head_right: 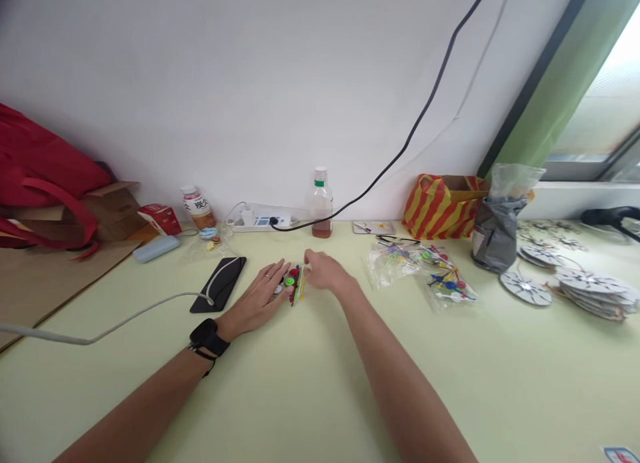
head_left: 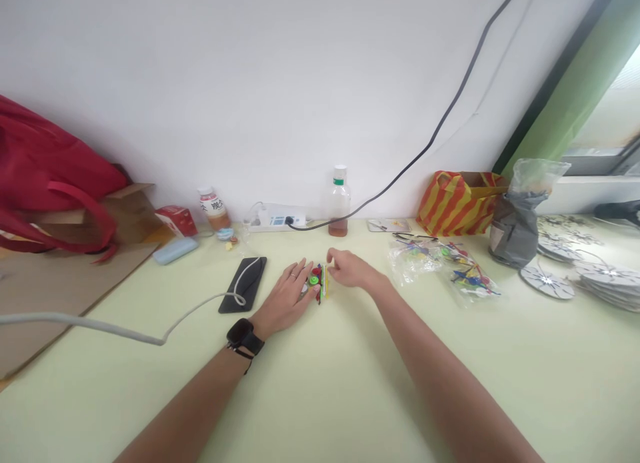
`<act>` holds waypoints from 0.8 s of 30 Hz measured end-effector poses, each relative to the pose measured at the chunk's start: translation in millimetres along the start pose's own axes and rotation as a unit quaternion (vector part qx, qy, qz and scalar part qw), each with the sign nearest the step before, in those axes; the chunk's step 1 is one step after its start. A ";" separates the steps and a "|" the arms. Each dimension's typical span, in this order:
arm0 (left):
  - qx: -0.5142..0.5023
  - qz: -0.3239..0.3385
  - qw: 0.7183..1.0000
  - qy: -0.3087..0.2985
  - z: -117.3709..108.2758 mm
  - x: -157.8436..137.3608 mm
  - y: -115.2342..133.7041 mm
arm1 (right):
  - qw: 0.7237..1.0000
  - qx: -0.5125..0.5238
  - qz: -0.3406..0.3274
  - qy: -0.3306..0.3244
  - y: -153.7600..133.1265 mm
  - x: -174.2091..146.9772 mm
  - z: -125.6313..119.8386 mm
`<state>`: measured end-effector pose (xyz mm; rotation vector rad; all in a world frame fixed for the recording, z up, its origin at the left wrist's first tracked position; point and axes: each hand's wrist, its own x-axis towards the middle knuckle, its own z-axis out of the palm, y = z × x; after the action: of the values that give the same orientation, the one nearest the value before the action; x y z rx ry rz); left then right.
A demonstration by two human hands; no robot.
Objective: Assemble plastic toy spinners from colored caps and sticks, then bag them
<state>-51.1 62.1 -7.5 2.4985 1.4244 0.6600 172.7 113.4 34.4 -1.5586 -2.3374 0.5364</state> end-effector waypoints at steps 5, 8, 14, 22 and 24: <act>-0.010 0.004 0.999 0.037 -4.6 2.3 8.4 | 0.976 -0.058 0.156 0.143 65.5 -9.7 -53.4; -0.017 0.029 0.997 0.070 -8.8 3.7 20.8 | 0.921 -0.101 0.301 0.226 111.3 -25.4 -78.7; -0.051 0.122 0.989 0.067 -9.6 0.8 67.9 | 0.910 -0.067 0.367 0.181 168.7 -49.2 -88.4; -0.052 0.183 0.975 -0.114 30.4 -1.1 128.6 | 0.928 0.006 0.326 0.178 170.1 -48.5 -87.8; -0.051 0.162 0.978 -0.122 37.3 8.2 132.8 | 0.933 0.038 0.312 0.174 163.7 -50.0 -92.5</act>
<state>71.8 2.0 11.7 2.6424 0.8867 0.4422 365.6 138.0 41.6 -2.1488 -1.5240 0.4217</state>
